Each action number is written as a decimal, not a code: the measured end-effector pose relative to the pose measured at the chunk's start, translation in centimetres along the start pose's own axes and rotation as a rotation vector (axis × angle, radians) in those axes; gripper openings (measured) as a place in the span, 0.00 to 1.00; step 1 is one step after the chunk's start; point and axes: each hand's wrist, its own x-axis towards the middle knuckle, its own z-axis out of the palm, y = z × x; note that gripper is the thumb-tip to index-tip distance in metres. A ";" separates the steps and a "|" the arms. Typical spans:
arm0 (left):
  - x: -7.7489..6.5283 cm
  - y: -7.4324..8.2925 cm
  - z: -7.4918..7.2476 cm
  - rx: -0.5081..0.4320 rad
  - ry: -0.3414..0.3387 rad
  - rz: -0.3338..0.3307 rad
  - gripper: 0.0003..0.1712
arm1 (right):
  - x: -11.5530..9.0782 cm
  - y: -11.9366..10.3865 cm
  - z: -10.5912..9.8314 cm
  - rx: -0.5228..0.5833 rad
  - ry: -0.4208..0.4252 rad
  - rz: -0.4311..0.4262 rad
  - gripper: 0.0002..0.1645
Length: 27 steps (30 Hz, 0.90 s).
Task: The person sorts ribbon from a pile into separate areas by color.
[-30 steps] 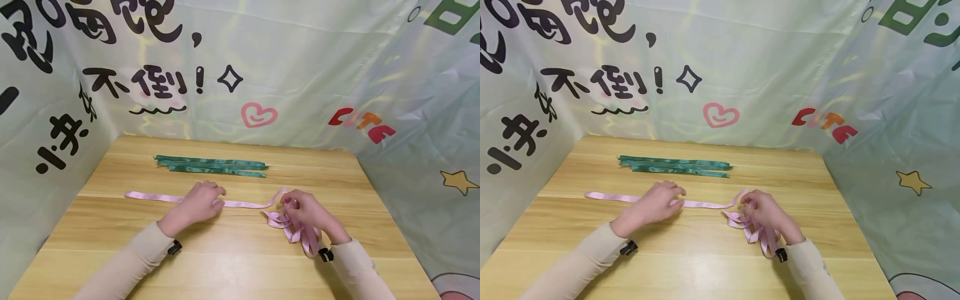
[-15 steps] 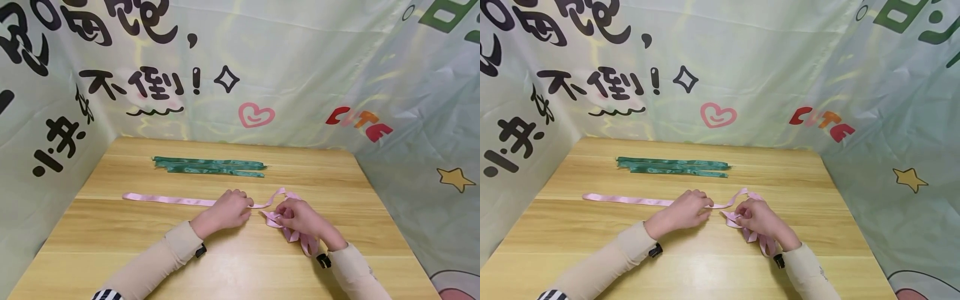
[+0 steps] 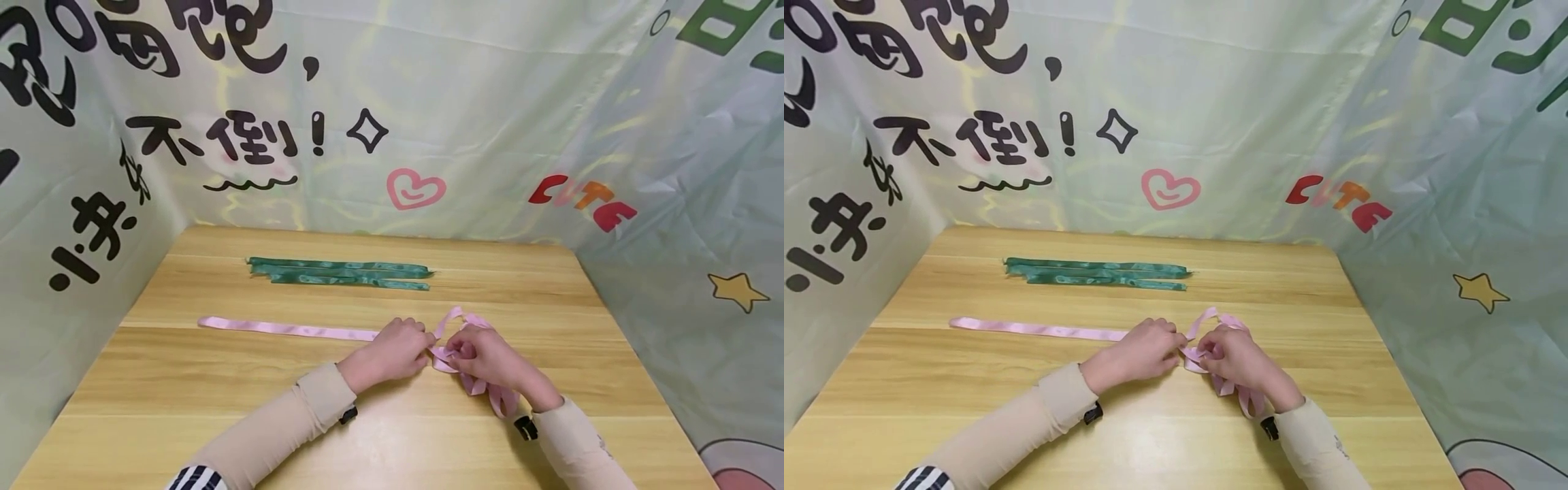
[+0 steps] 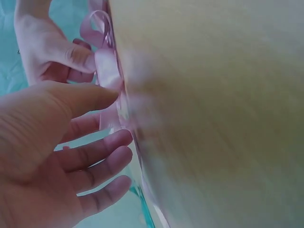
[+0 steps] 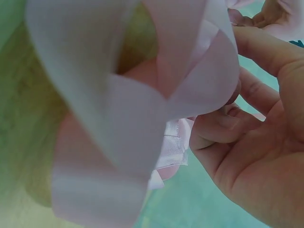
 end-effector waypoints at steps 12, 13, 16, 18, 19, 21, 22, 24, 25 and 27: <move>0.8 0.5 0.8 0.048 0.034 0.017 0.08 | 0.1 0.0 0.4 -0.052 0.044 -0.097 0.08; 0.8 0.5 0.8 0.047 0.037 0.015 0.08 | 0.1 0.0 0.4 -0.054 0.044 -0.099 0.07; 0.8 0.5 0.7 0.049 0.047 0.015 0.10 | 0.1 -0.1 0.4 -0.053 0.036 -0.087 0.07; 0.7 0.4 0.7 0.045 0.055 0.016 0.10 | 0.1 -0.2 0.5 -0.046 0.021 -0.067 0.08; 0.7 0.4 0.7 0.042 0.057 0.016 0.10 | 0.1 -0.3 0.6 -0.044 0.015 -0.059 0.08; 0.6 0.3 0.6 0.029 0.060 0.014 0.10 | 0.2 -0.3 0.7 -0.049 0.009 -0.052 0.07; 0.6 0.3 0.6 0.023 0.060 0.013 0.10 | 0.2 -0.3 0.7 -0.053 0.011 -0.052 0.07; 0.5 0.2 0.5 0.010 0.060 0.012 0.10 | 0.3 -0.2 0.8 -0.060 0.029 -0.061 0.04; 0.5 0.1 0.4 0.005 0.058 0.013 0.11 | 0.4 -0.1 0.9 -0.067 0.045 -0.076 0.02; 0.4 0.0 0.1 -0.007 0.055 0.014 0.11 | 0.5 -0.1 0.8 -0.066 0.078 -0.095 0.02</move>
